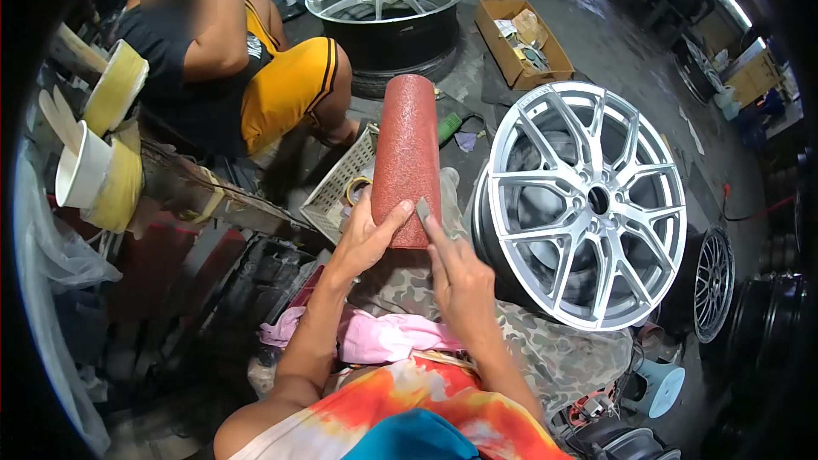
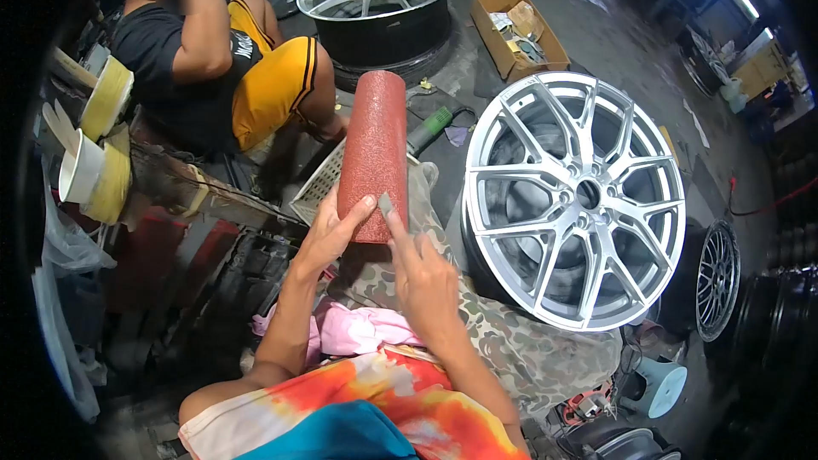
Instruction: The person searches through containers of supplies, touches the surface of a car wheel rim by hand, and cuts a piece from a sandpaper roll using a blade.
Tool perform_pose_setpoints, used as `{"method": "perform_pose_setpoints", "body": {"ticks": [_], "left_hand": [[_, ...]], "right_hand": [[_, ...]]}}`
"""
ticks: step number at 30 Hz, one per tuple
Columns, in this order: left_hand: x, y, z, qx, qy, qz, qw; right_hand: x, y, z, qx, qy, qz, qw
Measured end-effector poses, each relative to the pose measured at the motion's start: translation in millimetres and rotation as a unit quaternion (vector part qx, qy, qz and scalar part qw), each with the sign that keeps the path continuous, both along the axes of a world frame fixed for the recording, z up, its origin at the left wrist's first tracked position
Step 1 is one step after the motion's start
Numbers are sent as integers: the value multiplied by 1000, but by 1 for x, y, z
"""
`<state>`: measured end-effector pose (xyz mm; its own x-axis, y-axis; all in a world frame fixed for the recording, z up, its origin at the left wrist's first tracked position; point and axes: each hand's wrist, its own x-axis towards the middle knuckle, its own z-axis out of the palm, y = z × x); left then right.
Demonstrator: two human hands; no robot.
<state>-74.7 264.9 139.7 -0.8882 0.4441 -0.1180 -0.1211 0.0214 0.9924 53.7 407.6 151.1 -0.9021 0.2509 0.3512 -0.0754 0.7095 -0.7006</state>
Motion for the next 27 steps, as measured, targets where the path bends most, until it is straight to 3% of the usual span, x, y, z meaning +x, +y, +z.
{"method": "perform_pose_setpoints", "body": {"ticks": [16, 20, 22, 24, 27], "left_hand": [[12, 7, -12, -44, 80, 3, 996], [13, 8, -15, -3, 43, 9, 999], [17, 9, -15, -13, 95, 17, 995], [18, 9, -13, -1, 59, 21, 998], [19, 4, -14, -20, 61, 23, 998]], "right_hand": [[-10, -1, -13, 42, -28, -62, 997], [18, -14, -23, 63, -65, -59, 994], [24, -15, -29, 55, -65, -62, 994], [5, -8, -26, 47, -13, -65, 997], [4, -10, -21, 48, -35, -64, 996]]}}
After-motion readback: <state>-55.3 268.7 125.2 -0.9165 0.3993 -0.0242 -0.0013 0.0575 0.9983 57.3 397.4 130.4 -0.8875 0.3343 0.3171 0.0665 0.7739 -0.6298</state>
